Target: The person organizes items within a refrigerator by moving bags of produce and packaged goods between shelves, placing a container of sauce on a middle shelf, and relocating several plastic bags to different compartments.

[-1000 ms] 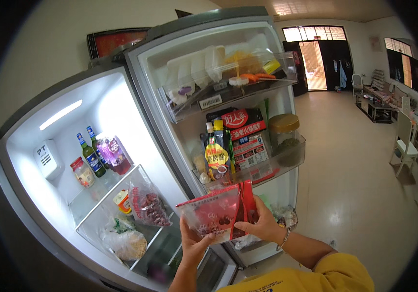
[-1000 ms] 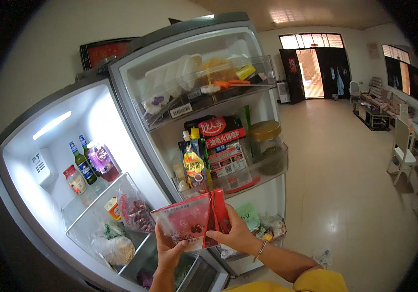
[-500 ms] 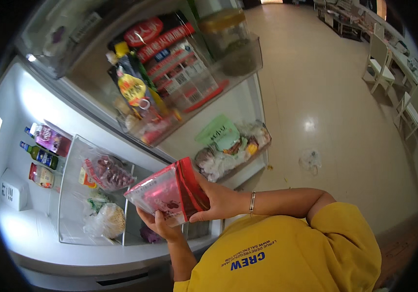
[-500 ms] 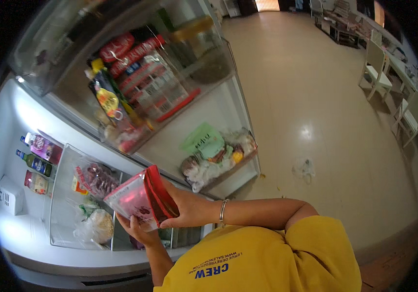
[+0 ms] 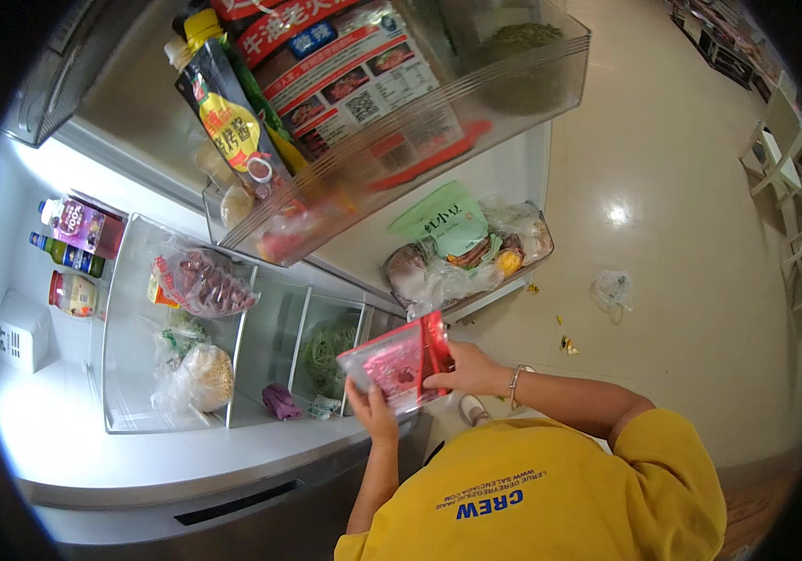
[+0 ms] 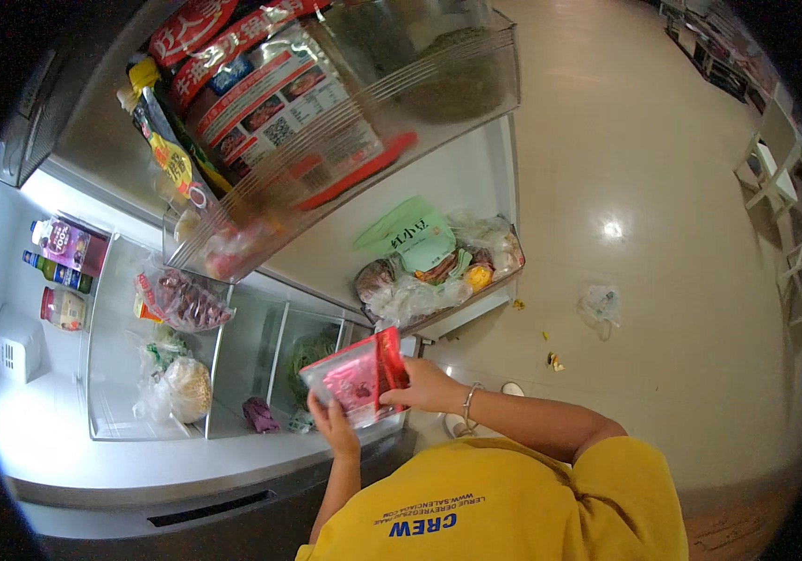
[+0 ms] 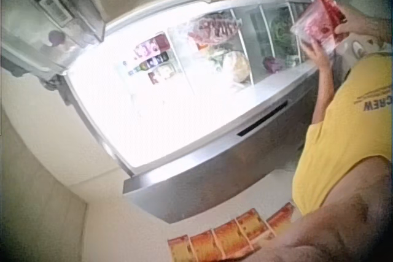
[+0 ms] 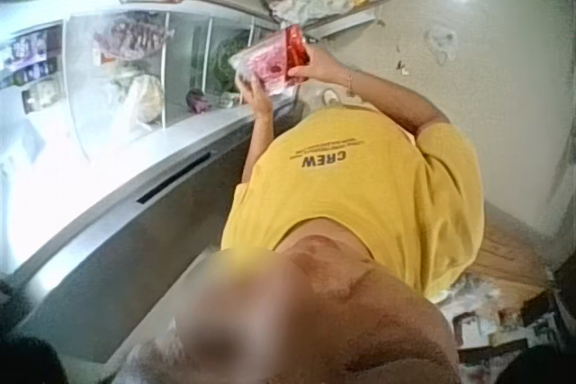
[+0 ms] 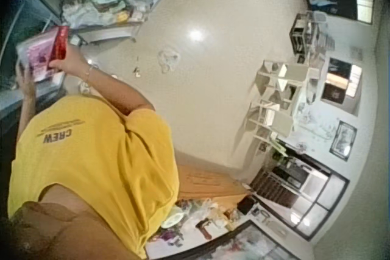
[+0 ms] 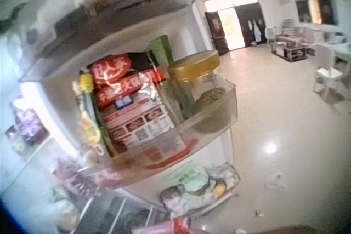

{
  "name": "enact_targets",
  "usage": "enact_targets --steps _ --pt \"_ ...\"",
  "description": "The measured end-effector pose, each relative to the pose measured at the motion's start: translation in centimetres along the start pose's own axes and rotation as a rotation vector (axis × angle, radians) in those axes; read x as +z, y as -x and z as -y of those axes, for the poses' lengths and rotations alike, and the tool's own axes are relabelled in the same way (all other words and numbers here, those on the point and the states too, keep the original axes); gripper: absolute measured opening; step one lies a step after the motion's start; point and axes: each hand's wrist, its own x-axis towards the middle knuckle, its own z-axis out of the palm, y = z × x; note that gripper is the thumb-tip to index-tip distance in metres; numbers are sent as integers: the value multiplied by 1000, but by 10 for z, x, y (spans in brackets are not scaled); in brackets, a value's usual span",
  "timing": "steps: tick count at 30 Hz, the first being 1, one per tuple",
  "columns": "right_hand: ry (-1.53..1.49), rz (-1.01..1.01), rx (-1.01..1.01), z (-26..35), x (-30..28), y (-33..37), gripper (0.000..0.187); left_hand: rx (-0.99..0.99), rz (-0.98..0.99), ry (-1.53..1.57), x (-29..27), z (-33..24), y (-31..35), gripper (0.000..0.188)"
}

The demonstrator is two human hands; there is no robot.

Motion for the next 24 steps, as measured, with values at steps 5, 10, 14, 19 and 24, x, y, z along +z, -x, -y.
enact_targets --steps 5,10,14,19,24 --pt "-40 -236 -43 -31 -36 -17 40 -108 283 21 49 -3 -37 50" --pt "-107 -335 -133 4 -63 -40 38 -3 411 166 89 -10 -83 74" --pt "-54 -346 -100 5 -87 -48 47 -47 460 77 109 -34 -81 87" --pt "245 -416 -142 29 -85 -32 57 12 430 133 100 -2 -78 88" --pt "-334 -130 56 34 -82 -20 47 -75 453 269 102 -42 -76 89"
